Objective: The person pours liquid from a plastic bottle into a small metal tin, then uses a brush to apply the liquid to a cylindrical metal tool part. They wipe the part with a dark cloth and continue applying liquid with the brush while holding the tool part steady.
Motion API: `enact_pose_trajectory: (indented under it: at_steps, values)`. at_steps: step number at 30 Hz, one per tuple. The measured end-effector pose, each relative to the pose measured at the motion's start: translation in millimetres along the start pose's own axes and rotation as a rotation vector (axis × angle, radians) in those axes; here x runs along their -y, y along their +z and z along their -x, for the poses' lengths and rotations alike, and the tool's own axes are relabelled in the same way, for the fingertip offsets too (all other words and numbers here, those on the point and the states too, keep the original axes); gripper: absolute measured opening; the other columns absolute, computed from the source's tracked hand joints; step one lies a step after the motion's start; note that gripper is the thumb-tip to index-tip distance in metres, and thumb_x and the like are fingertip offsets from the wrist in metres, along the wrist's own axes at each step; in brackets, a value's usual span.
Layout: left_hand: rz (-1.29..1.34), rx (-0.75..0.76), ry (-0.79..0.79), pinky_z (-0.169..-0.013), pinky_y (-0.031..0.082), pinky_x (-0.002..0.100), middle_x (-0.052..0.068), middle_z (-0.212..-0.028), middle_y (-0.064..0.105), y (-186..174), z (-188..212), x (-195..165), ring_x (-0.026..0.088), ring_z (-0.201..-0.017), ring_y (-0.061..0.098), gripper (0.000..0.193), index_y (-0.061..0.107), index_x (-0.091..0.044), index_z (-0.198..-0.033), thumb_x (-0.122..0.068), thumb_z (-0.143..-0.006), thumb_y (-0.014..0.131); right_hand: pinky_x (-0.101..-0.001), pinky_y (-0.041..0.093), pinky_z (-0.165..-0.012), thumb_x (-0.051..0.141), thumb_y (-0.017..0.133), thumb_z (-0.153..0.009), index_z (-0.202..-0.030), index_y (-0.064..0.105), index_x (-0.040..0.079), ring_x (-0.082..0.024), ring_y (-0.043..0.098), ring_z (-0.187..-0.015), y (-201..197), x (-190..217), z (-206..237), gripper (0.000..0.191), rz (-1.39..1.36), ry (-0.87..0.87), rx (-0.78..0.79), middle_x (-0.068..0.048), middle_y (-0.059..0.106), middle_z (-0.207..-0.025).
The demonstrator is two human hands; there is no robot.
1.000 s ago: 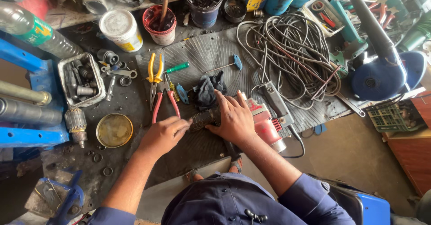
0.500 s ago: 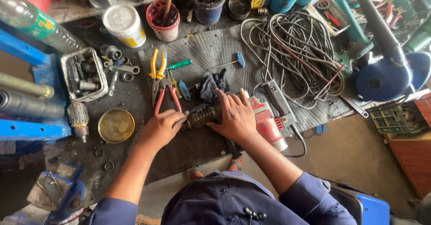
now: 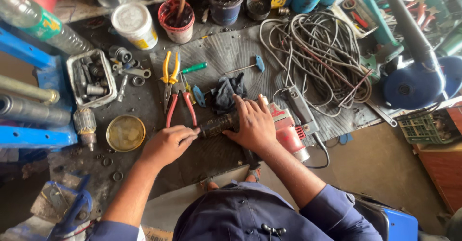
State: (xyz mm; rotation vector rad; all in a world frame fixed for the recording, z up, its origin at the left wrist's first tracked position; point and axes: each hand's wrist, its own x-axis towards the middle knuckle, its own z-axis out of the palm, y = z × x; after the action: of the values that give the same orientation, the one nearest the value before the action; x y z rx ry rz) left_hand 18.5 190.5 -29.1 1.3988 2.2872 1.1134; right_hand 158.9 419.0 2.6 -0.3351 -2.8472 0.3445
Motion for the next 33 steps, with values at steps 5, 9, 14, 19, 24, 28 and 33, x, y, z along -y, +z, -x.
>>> enact_pose_trajectory:
  at_steps: [5, 9, 14, 19, 24, 28, 33]
  values:
    - [-0.008, -0.035, 0.018, -0.069, 0.058, 0.041, 0.008, -0.097, 0.075, -4, 1, 1, 0.032, -0.086, 0.073, 0.015, 0.075, -0.010, -0.105, -0.017, -0.092, 0.073, -0.0535, 0.025, -0.121, 0.054, 0.088, -0.062, -0.149, 0.040, 0.003, -0.029, 0.057, -0.123, -2, 2, 1, 0.112, 0.015, 0.047, 0.091, -0.014, 0.064, -0.123]
    - [-0.017, -0.001, -0.053, -0.065, 0.056, 0.041, 0.009, -0.093, 0.075, -6, 4, 0, 0.032, -0.082, 0.073, 0.017, 0.076, -0.011, -0.106, -0.017, -0.090, 0.073, -0.0533, 0.025, -0.120, 0.055, 0.088, -0.062, -0.149, 0.041, 0.004, -0.029, 0.058, -0.122, -4, 2, -1, 0.111, 0.013, 0.055, 0.092, -0.014, 0.064, -0.121]
    - [0.006, -0.021, -0.004, -0.066, 0.057, 0.039, 0.008, -0.095, 0.075, -7, 4, 2, 0.031, -0.083, 0.074, 0.015, 0.074, -0.010, -0.105, -0.015, -0.091, 0.073, -0.0540, 0.026, -0.120, 0.055, 0.088, -0.063, -0.147, 0.044, 0.004, -0.029, 0.058, -0.122, -4, 3, -1, 0.108, 0.020, 0.029, 0.070, -0.014, 0.064, -0.122]
    - [0.004, -0.033, 0.039, -0.067, 0.058, 0.039, 0.008, -0.096, 0.075, -9, 2, 2, 0.031, -0.084, 0.073, 0.016, 0.074, -0.010, -0.106, -0.014, -0.091, 0.073, -0.0550, 0.026, -0.120, 0.055, 0.088, -0.063, -0.147, 0.044, 0.004, -0.030, 0.058, -0.122, -6, 2, -1, 0.107, 0.027, 0.026, 0.076, -0.014, 0.064, -0.121]
    - [-0.017, 0.004, 0.027, -0.061, 0.057, 0.039, 0.004, -0.090, 0.075, -9, 12, -4, 0.029, -0.077, 0.074, 0.012, 0.076, -0.014, -0.101, -0.018, -0.089, 0.075, -0.0551, 0.025, -0.120, 0.056, 0.087, -0.063, -0.147, 0.045, 0.006, -0.029, 0.057, -0.123, -5, 3, -1, 0.106, 0.026, 0.037, 0.087, -0.013, 0.064, -0.123]
    - [-0.106, -0.060, 0.019, -0.060, 0.056, 0.042, 0.006, -0.088, 0.072, -3, 4, -4, 0.033, -0.076, 0.071, 0.016, 0.076, -0.015, -0.106, -0.018, -0.090, 0.075, -0.0551, 0.025, -0.120, 0.057, 0.086, -0.064, -0.147, 0.045, 0.006, -0.029, 0.056, -0.124, -3, 1, -1, 0.105, 0.044, 0.023, 0.080, -0.015, 0.064, -0.124]
    - [-0.149, -0.051, 0.030, -0.059, 0.055, 0.044, 0.006, -0.086, 0.070, -4, 4, -5, 0.034, -0.074, 0.070, 0.017, 0.076, -0.017, -0.107, -0.019, -0.090, 0.075, -0.0541, 0.024, -0.121, 0.057, 0.085, -0.065, -0.147, 0.045, 0.006, -0.029, 0.056, -0.125, -2, 2, 0, 0.105, 0.030, 0.031, 0.094, -0.015, 0.063, -0.125]
